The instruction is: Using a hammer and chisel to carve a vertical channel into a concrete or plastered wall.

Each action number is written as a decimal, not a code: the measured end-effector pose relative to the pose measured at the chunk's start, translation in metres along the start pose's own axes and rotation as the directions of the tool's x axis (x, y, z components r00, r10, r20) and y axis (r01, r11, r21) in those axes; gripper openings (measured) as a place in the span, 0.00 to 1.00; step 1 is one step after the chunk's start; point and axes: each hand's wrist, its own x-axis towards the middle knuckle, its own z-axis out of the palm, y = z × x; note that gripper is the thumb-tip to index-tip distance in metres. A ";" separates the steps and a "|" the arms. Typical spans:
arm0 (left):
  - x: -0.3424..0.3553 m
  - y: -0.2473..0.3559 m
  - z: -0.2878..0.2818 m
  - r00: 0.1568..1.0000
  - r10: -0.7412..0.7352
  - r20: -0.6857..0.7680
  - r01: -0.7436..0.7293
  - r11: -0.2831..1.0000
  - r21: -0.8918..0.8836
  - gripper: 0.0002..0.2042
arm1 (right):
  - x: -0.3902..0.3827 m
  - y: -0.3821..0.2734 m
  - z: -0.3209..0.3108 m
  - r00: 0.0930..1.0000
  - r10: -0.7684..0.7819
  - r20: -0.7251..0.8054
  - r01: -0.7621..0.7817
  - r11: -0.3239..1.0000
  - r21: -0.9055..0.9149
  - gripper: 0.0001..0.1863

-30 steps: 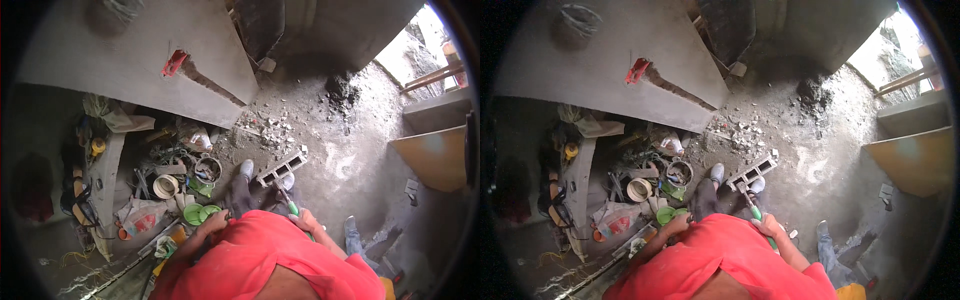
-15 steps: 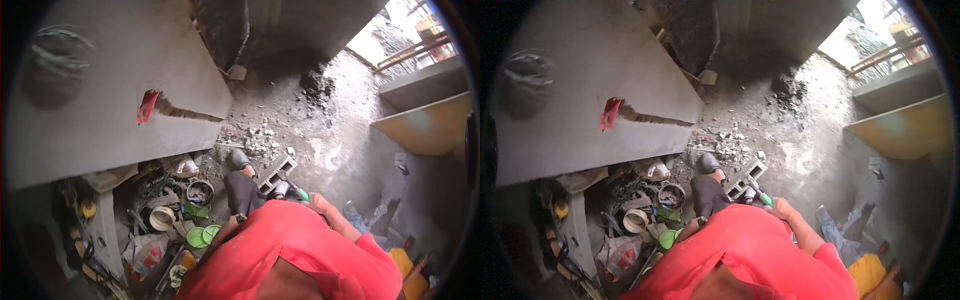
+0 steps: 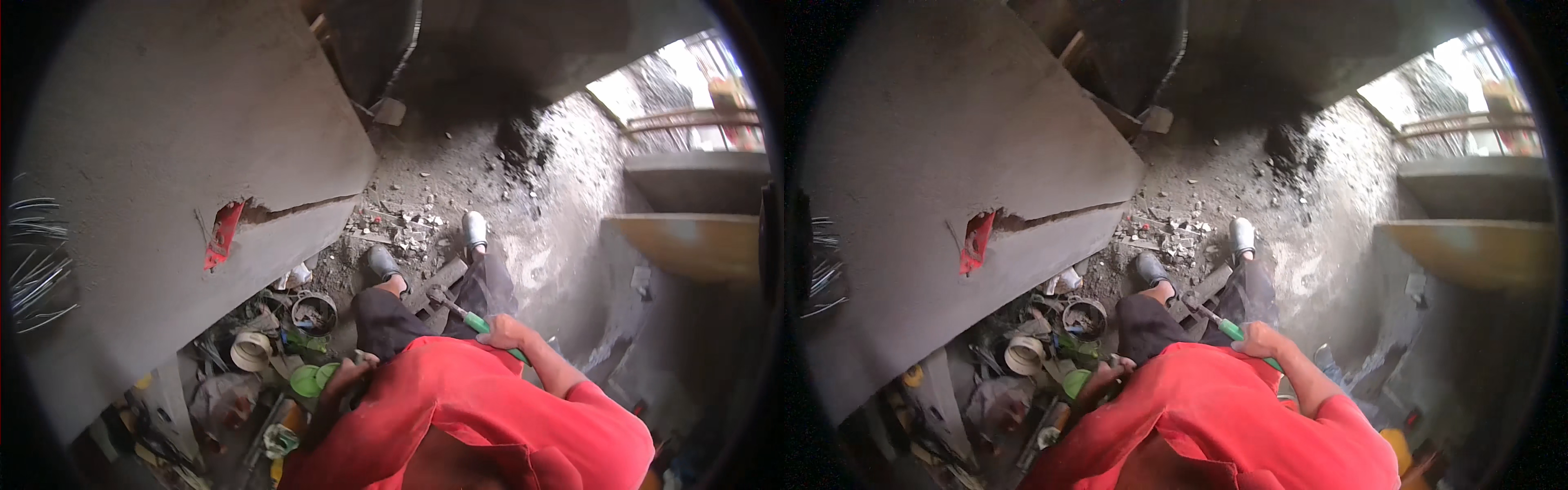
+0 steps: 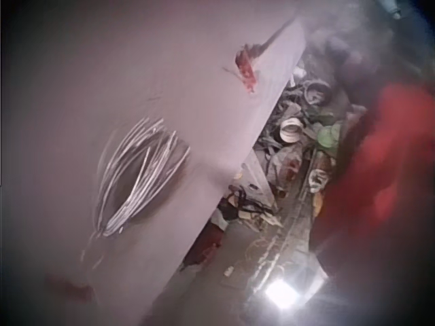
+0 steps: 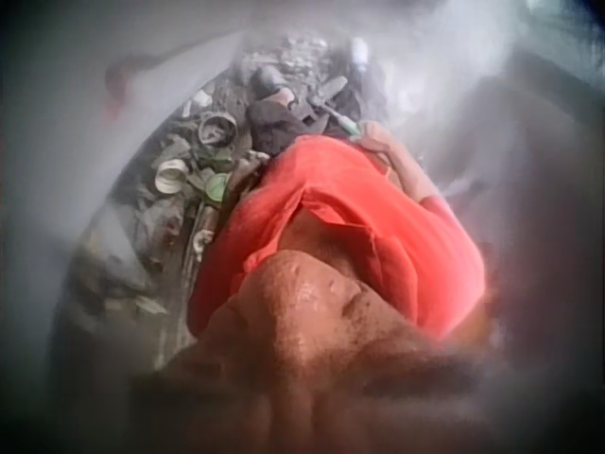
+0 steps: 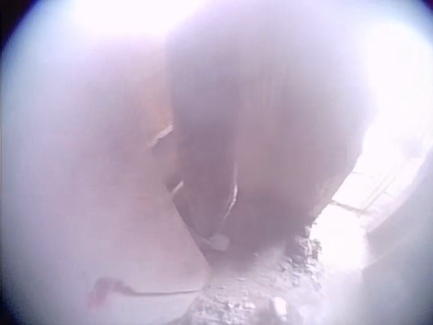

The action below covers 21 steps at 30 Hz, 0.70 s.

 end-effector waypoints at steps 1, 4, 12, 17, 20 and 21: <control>0.000 0.017 0.001 0.992 0.111 -0.054 -0.118 0.983 -0.144 0.15 | 0.011 0.010 -0.009 1.000 -0.015 0.017 0.015 1.000 -0.025 0.25; -0.013 0.065 -0.007 0.892 0.021 -0.451 -0.219 0.893 -0.392 0.17 | 0.053 0.031 -0.045 0.994 0.004 0.108 0.009 0.993 -0.118 0.24; 0.013 0.129 -0.094 0.154 0.084 -0.984 -0.834 0.546 -0.084 0.24 | 0.251 0.050 -0.184 0.991 -0.115 -0.071 0.105 0.985 -0.139 0.19; 0.065 0.075 -0.194 -0.092 0.306 -0.948 -0.971 0.186 0.154 0.15 | 0.410 0.107 -0.234 0.902 -0.276 -0.333 0.175 0.936 -0.304 0.18; 0.049 0.136 -0.175 -0.438 0.874 -0.209 0.441 0.411 0.798 0.24 | 0.459 0.046 -0.216 0.846 -0.036 -0.532 0.145 0.976 0.165 0.18; 0.040 0.141 -0.179 -0.216 0.976 0.028 0.777 0.155 0.611 0.30 | 0.473 0.032 -0.201 0.830 -0.051 -0.555 0.280 0.900 0.336 0.17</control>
